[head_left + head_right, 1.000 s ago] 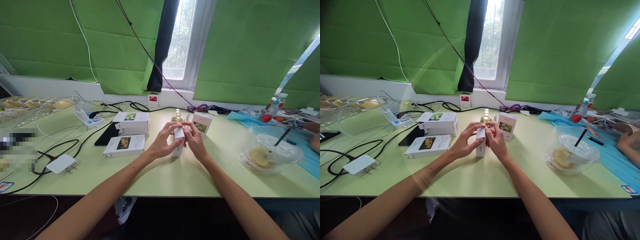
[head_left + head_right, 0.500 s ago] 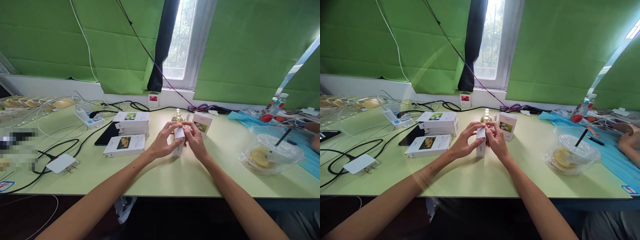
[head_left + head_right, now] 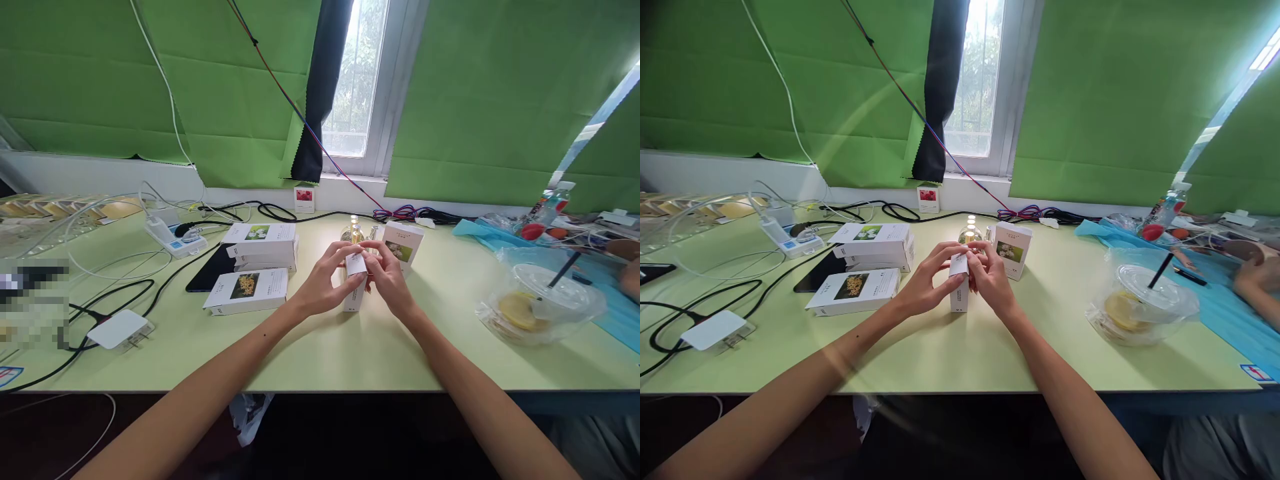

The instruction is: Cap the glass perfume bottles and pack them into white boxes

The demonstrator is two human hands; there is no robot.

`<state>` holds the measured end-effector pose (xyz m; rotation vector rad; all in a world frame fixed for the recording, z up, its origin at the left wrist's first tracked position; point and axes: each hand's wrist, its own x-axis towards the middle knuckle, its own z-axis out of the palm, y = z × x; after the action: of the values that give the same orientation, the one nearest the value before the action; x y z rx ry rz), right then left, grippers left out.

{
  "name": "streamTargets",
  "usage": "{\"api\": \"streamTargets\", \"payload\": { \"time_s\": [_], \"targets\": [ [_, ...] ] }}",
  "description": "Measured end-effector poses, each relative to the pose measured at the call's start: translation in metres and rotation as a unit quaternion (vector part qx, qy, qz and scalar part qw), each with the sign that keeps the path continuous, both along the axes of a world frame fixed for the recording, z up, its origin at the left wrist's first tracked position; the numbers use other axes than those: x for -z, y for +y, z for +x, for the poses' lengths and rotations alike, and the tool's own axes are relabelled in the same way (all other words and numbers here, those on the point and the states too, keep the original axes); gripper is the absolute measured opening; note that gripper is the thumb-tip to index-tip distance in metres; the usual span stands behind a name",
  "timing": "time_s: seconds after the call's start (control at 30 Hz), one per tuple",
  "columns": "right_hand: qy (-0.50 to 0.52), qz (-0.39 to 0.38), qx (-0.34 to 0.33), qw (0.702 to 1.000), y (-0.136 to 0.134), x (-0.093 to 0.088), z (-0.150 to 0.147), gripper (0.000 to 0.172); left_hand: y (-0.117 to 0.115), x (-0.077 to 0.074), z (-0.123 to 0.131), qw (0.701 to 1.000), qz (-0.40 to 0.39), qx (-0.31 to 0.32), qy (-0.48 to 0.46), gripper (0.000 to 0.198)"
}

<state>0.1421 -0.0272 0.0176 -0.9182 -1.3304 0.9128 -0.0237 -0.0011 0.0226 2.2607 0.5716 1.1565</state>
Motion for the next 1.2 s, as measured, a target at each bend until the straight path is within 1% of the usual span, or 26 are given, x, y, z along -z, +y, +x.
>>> {"api": "streamTargets", "payload": {
  "time_s": [0.77,1.2],
  "targets": [
    [0.001,0.002,-0.003,1.000,0.0000,0.0020,-0.0001,0.033,0.0008,0.0017,-0.0002,1.000,0.000,-0.005,-0.007,0.038],
    [-0.004,0.007,0.000,1.000,-0.0008,0.0007,-0.0006,0.034,-0.0003,0.0013,-0.0001,1.000,0.004,-0.010,0.002,0.041]
  ]
}}
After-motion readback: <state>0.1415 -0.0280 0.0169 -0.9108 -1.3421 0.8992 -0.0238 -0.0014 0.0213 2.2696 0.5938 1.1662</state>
